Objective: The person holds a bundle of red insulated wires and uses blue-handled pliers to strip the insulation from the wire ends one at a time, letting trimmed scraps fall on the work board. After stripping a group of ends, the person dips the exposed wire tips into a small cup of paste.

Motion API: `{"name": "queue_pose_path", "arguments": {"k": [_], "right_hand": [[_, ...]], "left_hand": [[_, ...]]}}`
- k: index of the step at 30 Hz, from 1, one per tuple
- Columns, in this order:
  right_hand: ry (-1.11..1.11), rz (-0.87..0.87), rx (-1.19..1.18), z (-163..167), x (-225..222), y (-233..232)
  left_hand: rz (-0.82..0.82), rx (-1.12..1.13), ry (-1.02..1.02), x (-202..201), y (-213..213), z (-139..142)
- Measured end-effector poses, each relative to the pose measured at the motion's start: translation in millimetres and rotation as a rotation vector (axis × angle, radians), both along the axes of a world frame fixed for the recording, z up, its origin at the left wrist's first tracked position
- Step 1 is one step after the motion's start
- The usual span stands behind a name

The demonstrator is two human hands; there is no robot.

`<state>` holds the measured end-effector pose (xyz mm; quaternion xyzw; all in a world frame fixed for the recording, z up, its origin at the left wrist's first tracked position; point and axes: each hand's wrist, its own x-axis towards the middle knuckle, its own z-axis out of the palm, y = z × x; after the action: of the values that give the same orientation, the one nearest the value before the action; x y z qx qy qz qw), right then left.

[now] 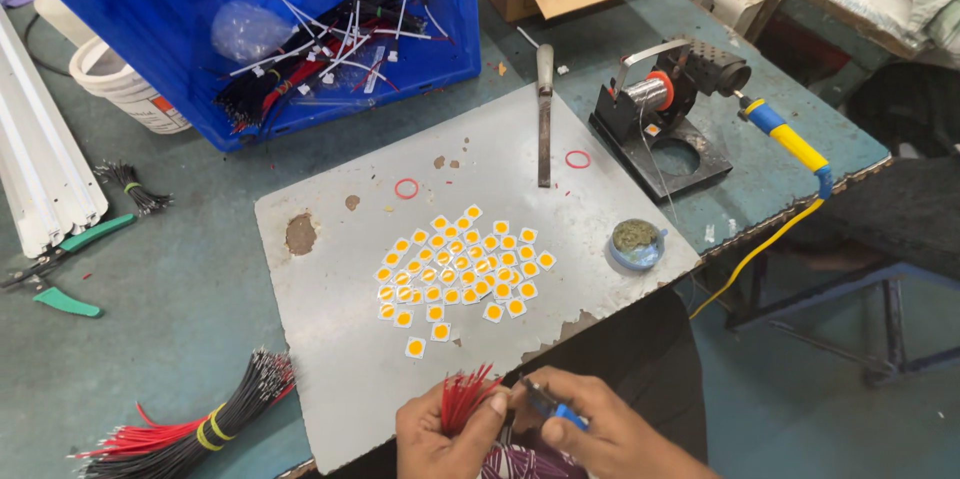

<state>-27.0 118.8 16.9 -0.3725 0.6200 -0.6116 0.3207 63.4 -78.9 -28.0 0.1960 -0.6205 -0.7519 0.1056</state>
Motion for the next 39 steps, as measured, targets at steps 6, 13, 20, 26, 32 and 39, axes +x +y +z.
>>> {"name": "queue_pose_path", "arguments": {"k": [6,13,20,26,32,39], "right_hand": [[-0.089,0.000,0.006,-5,-4,0],[-0.031,-0.041,-0.077,-8,-8,2],[-0.047,-0.070,-0.032,-8,-4,21],[-0.139,-0.037,-0.077,0,-4,20],[0.051,-0.115,0.123,12,-7,20],[0.189,-0.102,0.176,19,-12,23]], "left_hand": [[-0.102,-0.020,0.006,-11,-3,19],[-0.123,0.038,0.032,-25,9,48],[-0.149,0.084,0.014,-23,22,66],[-0.182,0.189,-0.024,-25,26,77],[-0.183,-0.065,-0.018,-25,26,80],[-0.188,-0.101,-0.016,-28,28,85]]}}
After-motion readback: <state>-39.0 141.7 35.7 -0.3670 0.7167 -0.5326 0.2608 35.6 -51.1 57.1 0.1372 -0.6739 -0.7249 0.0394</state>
